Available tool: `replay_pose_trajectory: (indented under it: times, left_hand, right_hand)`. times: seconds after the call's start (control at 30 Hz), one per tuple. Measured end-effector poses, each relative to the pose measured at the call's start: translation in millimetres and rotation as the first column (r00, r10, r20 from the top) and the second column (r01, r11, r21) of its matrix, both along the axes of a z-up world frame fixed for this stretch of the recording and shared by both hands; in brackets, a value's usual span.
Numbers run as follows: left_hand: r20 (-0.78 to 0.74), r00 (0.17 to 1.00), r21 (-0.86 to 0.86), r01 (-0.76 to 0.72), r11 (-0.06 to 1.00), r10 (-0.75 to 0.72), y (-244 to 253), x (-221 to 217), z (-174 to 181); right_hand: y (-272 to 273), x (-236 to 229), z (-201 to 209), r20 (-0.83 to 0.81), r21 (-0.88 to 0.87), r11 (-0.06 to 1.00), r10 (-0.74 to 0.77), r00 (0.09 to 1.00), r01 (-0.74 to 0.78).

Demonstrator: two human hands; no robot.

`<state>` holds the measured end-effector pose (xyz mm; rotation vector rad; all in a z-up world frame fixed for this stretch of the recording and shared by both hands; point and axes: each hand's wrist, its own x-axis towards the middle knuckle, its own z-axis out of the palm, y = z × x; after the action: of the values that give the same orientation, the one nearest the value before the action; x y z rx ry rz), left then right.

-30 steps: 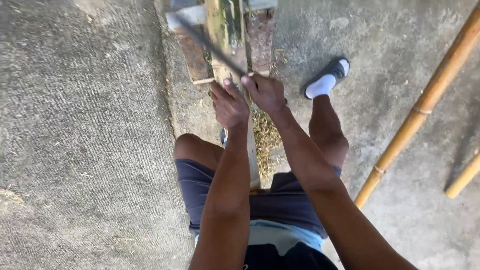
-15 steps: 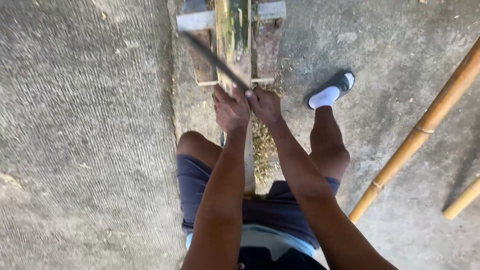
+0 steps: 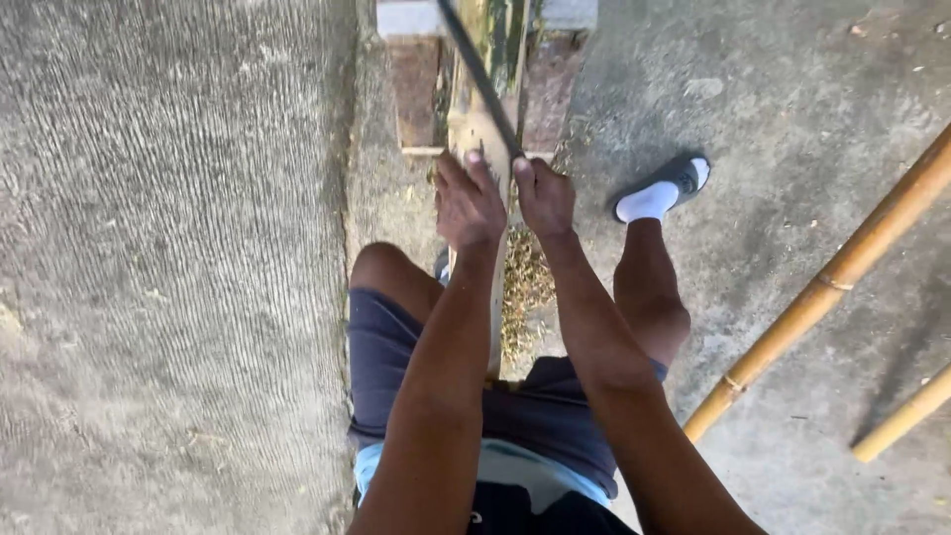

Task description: Shave the outer layer of a bamboo pole using a large knife.

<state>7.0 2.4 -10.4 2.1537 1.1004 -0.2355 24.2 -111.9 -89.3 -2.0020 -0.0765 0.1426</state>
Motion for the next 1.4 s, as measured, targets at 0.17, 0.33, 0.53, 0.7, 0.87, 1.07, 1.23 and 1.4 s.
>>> replay_pose_trajectory:
  times: [0.17, 0.33, 0.53, 0.7, 0.87, 1.07, 1.23, 1.4]
  left_hand:
    - [0.025, 1.0, 0.035, 0.012, 0.999, -0.013, -1, -9, -18]
    - [0.032, 0.999, 0.023, -0.013, 1.0, 0.012, -1, -5, -17]
    - [0.056, 0.998, 0.021, -0.027, 0.999, 0.026, -1, -2, -1]
    - [0.004, 1.0, 0.016, 0.018, 1.0, -0.018, -4, -11, -8]
    - [0.072, 0.997, 0.052, 0.03, 0.998, -0.034, -1, -7, -22]
    - [0.067, 0.998, 0.024, 0.004, 1.0, -0.005, 0, -2, -10]
    - [0.053, 0.998, 0.025, 0.03, 0.999, -0.031, 0, -4, -13]
    - [0.125, 0.991, 0.062, 0.031, 0.998, -0.039, -2, -11, -30]
  right_hand:
    - [-15, 17, 26, 0.113, -0.315, 0.928, 0.244, 0.963, -0.198]
    - [-16, 29, 38, 0.194, -0.429, 0.874, 0.334, 0.922, -0.227]
    - [-15, 24, 46, 0.233, -0.473, 0.852, 0.365, 0.901, -0.223]
    - [-23, 36, 16, 0.148, -0.461, 0.872, 0.258, 0.955, -0.164]
    - [-14, 47, 48, 0.14, -0.511, 0.79, 0.466, 0.873, -0.339]
    - [-21, 28, 45, 0.177, -0.567, 0.775, 0.446, 0.877, -0.28]
    - [-25, 42, 35, 0.019, -0.559, 0.79, 0.317, 0.948, -0.253]
    - [-22, 39, 34, 0.194, -0.54, 0.777, 0.489, 0.85, -0.324]
